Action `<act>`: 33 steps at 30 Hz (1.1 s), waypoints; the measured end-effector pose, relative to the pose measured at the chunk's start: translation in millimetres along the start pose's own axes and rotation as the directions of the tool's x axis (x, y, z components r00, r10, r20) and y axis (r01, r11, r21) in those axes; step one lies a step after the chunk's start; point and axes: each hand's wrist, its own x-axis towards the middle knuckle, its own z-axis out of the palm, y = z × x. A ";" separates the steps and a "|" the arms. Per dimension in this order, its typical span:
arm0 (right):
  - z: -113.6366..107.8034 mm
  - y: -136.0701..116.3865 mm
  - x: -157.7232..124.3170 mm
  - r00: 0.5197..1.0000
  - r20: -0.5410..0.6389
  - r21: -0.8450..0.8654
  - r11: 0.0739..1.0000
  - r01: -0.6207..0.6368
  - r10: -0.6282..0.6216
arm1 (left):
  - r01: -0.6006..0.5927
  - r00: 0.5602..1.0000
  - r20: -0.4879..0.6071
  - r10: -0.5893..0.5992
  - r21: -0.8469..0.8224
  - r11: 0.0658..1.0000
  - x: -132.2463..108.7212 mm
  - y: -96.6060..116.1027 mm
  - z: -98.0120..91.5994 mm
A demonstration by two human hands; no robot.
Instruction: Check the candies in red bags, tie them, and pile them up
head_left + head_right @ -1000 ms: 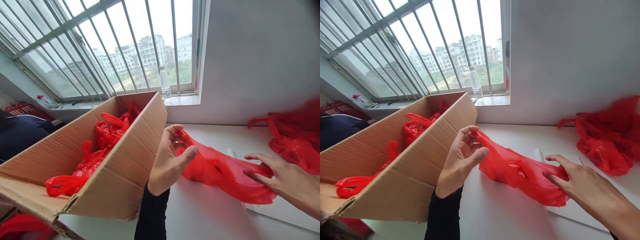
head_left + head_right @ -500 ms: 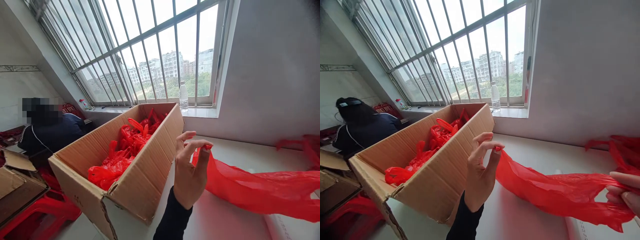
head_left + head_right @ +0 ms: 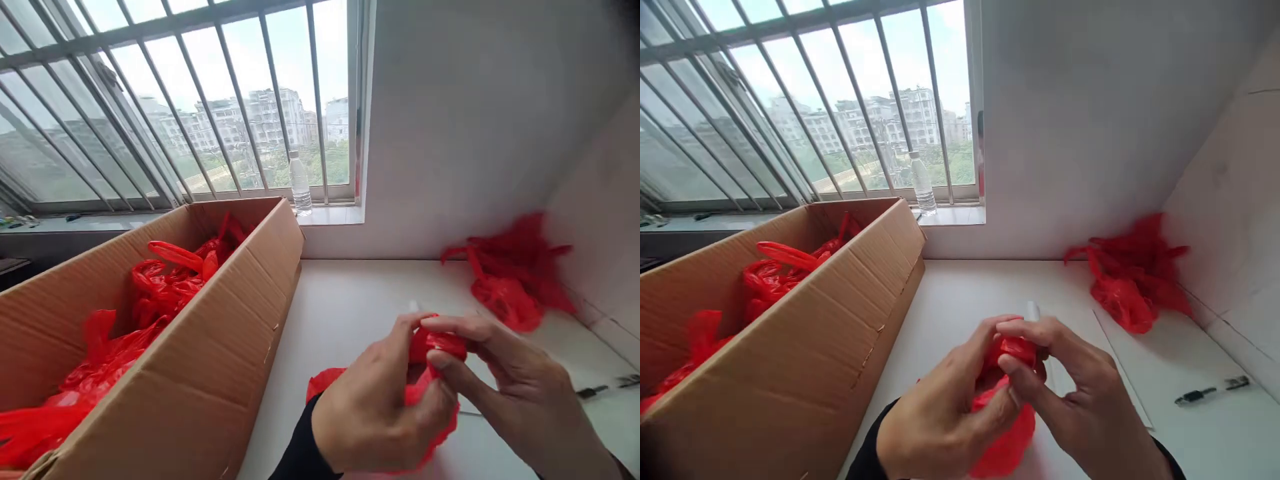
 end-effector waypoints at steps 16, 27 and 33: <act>8.7 -4.9 27.6 0.991 0.032 0.121 0.984 -0.131 0.128 | 0.278 0.951 -0.016 -0.308 -0.389 0.878 13.7 -11.0 -19.3; 9.6 0.4 28.8 0.954 0.257 0.190 0.960 -0.207 0.155 | 0.128 0.990 0.001 -0.138 -0.382 0.915 18.7 -11.4 -27.1; 16.0 10.4 33.1 0.883 0.378 0.225 0.898 -0.379 0.277 | -0.055 0.987 -0.133 0.094 0.271 0.961 16.9 -22.0 -35.9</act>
